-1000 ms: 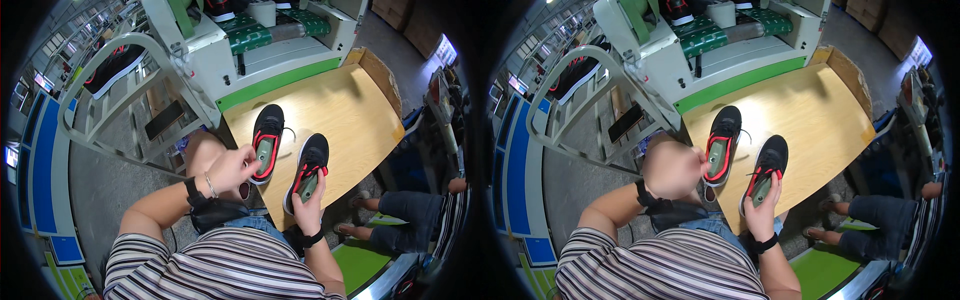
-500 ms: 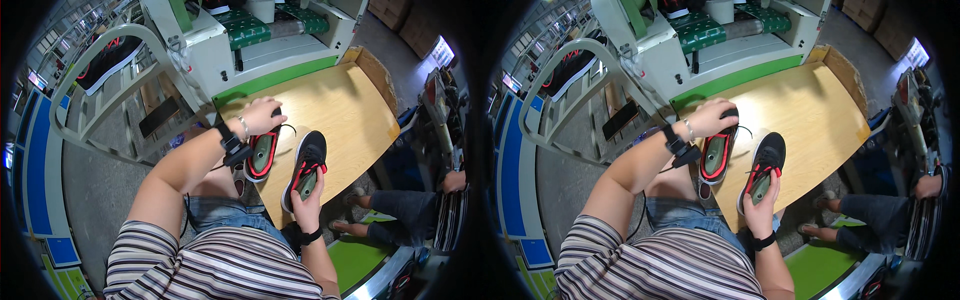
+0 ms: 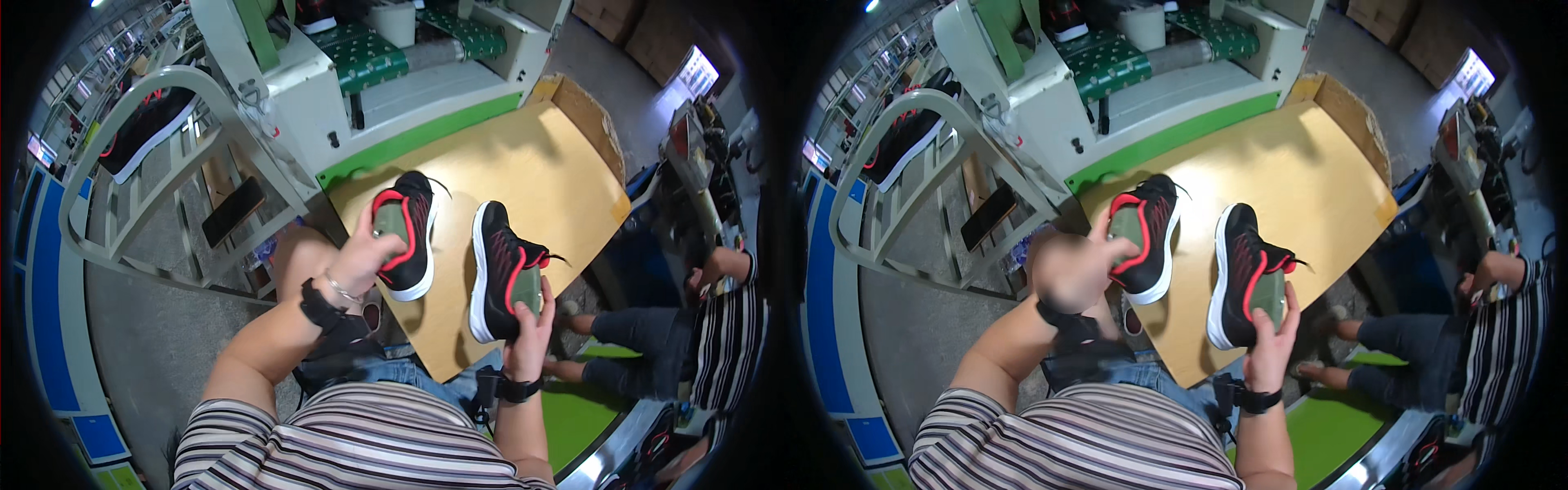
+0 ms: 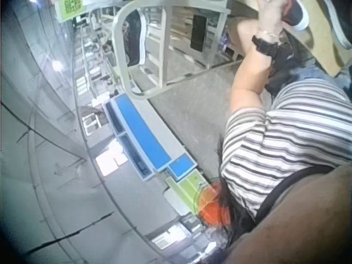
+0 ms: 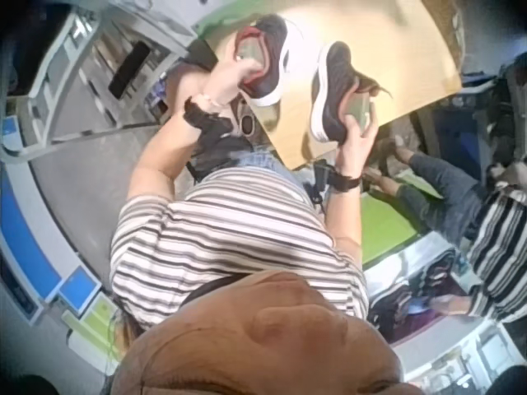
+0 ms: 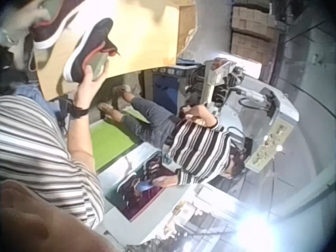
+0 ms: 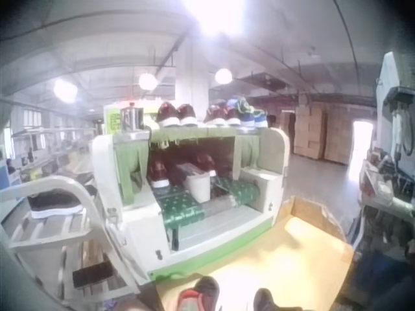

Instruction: The recorder is inspecting and organizing shoes at a factory workstation, checking laces and placing them on a conveyor rack.

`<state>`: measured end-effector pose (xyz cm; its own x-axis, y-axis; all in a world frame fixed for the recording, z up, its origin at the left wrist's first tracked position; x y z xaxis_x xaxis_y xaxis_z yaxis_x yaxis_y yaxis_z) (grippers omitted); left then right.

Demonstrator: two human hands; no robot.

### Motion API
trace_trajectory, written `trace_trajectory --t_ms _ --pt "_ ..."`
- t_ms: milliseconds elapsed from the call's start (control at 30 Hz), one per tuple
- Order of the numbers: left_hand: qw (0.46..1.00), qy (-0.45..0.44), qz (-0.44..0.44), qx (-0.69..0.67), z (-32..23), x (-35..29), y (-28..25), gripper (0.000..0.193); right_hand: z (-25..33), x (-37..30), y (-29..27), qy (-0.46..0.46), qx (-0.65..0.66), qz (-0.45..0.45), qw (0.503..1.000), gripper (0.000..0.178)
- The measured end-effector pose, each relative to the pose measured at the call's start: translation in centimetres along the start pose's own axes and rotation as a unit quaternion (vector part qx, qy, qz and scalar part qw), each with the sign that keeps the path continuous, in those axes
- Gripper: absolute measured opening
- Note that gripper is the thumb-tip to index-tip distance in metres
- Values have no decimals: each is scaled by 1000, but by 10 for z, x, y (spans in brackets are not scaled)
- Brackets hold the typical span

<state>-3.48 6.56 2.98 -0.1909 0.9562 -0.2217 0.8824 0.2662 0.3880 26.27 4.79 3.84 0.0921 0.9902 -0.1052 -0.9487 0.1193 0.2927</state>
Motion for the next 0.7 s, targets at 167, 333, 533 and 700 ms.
trace_trajectory --t_ms 167,333,533,700 --pt "979 14 71 -191 -107 -9 11 65 61 72 36 -48 90 64 993 67" --pt "945 327 -26 3 -192 25 49 74 143 214 156 -284 -14 179 942 59" --pt "699 436 -413 388 -207 207 41 89 104 394 286 -408 -515 85 749 81" --pt "791 386 -299 369 -189 201 39 94 78 354 288 -276 -566 203 750 75"
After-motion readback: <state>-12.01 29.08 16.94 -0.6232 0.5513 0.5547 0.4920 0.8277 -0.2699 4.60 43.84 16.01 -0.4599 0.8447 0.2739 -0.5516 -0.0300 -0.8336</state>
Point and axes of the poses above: each hand's wrist, its own x-axis towards the middle knuckle, its own y-axis out of the palm, z = x × y, the point moved 2 cm from there along x, towards the middle knuckle
